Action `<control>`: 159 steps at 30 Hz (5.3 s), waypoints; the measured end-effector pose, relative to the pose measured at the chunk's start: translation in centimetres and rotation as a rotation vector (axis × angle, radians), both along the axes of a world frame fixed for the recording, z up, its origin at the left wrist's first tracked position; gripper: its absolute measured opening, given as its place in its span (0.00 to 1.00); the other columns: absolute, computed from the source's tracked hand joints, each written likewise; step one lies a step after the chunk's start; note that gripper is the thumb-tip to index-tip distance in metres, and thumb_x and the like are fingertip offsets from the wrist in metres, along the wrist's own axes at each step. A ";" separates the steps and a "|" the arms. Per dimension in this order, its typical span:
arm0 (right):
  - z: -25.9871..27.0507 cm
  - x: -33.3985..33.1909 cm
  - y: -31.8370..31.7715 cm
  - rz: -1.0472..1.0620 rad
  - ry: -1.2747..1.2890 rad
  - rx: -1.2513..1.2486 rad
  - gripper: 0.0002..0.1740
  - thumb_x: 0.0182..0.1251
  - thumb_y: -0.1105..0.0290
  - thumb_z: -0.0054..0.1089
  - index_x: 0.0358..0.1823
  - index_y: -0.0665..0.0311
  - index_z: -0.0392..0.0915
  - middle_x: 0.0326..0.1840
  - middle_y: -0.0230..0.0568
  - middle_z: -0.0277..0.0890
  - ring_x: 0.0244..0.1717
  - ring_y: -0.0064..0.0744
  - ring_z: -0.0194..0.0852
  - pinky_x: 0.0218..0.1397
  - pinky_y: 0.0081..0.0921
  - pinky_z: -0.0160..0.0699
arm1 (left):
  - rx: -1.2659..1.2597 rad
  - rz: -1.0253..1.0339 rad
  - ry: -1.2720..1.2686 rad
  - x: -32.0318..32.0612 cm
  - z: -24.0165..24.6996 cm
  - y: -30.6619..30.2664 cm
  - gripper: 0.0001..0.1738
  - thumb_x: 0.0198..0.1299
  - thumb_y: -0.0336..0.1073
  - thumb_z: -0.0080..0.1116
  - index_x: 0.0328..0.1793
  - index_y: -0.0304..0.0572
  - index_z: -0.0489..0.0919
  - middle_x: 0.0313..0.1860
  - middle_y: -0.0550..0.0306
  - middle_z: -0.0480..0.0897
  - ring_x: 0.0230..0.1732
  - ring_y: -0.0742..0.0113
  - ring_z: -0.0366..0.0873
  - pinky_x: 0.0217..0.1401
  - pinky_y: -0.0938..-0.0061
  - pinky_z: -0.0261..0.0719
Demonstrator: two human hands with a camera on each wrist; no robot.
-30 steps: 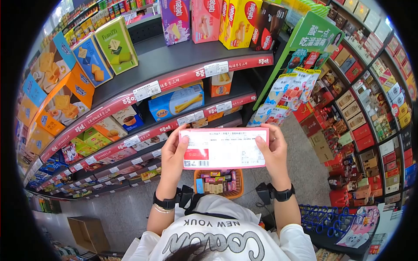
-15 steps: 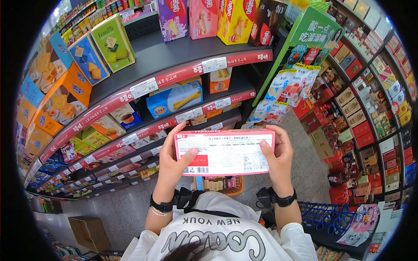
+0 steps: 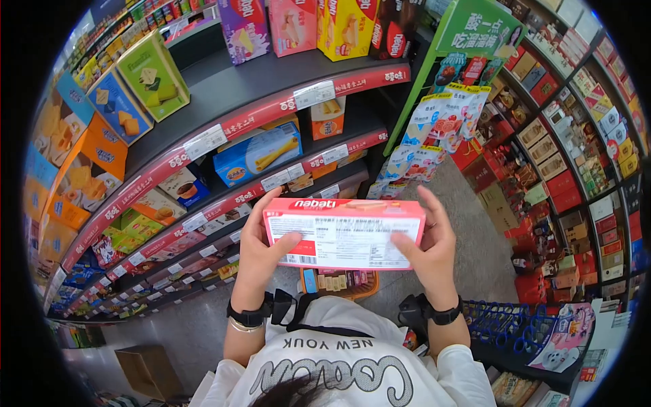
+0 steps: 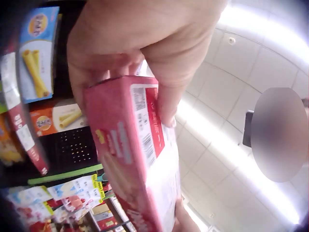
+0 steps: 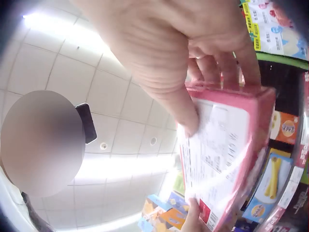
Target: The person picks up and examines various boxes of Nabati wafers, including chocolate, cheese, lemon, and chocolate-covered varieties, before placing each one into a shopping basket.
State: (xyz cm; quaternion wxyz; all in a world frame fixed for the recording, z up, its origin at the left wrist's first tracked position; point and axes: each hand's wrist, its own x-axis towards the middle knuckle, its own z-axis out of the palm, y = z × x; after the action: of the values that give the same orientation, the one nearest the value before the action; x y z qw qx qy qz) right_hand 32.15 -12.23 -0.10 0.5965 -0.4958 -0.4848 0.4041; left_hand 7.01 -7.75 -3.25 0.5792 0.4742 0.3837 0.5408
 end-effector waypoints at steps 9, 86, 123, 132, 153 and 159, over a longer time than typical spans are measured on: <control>-5.6 4.9 -3.6 -0.008 -0.789 0.322 0.16 0.46 0.78 0.72 0.39 0.59 0.80 0.46 0.35 0.83 0.55 0.44 0.79 0.72 0.54 0.63 | -0.304 -0.572 -0.364 2.8 -10.1 3.5 0.42 0.56 0.51 0.68 0.72 0.40 0.65 0.71 0.50 0.70 0.71 0.58 0.67 0.72 0.60 0.66; -8.3 1.8 7.5 0.117 -0.494 0.126 0.08 0.63 0.72 0.62 0.42 0.68 0.81 0.40 0.45 0.84 0.42 0.36 0.84 0.46 0.28 0.80 | -0.147 -0.279 0.073 7.3 -6.6 4.4 0.15 0.69 0.31 0.53 0.61 0.40 0.73 0.51 0.57 0.81 0.50 0.70 0.79 0.52 0.74 0.79; 20.5 8.3 43.9 -0.535 -0.910 0.273 0.36 0.58 0.46 0.64 0.55 0.74 0.76 0.51 0.61 0.80 0.55 0.53 0.80 0.59 0.38 0.76 | 0.452 0.545 0.611 12.1 21.1 34.6 0.37 0.56 0.49 0.64 0.67 0.32 0.72 0.58 0.35 0.80 0.60 0.47 0.79 0.62 0.64 0.75; 19.7 9.7 45.4 -0.408 -0.800 0.341 0.47 0.53 0.48 0.71 0.64 0.79 0.67 0.59 0.64 0.75 0.60 0.49 0.77 0.62 0.34 0.75 | 0.503 0.569 0.620 12.3 20.9 34.8 0.34 0.57 0.46 0.64 0.67 0.35 0.74 0.53 0.35 0.82 0.56 0.46 0.81 0.59 0.63 0.76; 19.4 9.8 41.2 -0.237 -0.303 0.576 0.33 0.56 0.79 0.69 0.64 0.77 0.69 0.60 0.59 0.76 0.62 0.42 0.77 0.64 0.31 0.77 | 0.486 0.714 0.250 13.2 21.5 34.2 0.30 0.57 0.37 0.66 0.67 0.36 0.75 0.40 0.49 0.87 0.39 0.72 0.83 0.42 0.75 0.79; 21.2 7.4 38.9 -0.275 -0.264 0.655 0.30 0.58 0.79 0.68 0.63 0.77 0.70 0.62 0.58 0.75 0.62 0.39 0.76 0.64 0.30 0.76 | 0.544 0.593 -0.175 12.0 22.8 33.2 0.24 0.62 0.37 0.64 0.61 0.32 0.75 0.39 0.54 0.83 0.35 0.77 0.78 0.35 0.80 0.76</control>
State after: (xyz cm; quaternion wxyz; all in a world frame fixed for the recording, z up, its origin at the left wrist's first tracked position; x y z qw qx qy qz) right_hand 39.51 26.67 21.06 0.7046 -0.3871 -0.5898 0.0767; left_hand 19.00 25.46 19.52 0.2823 0.4310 0.2960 0.8043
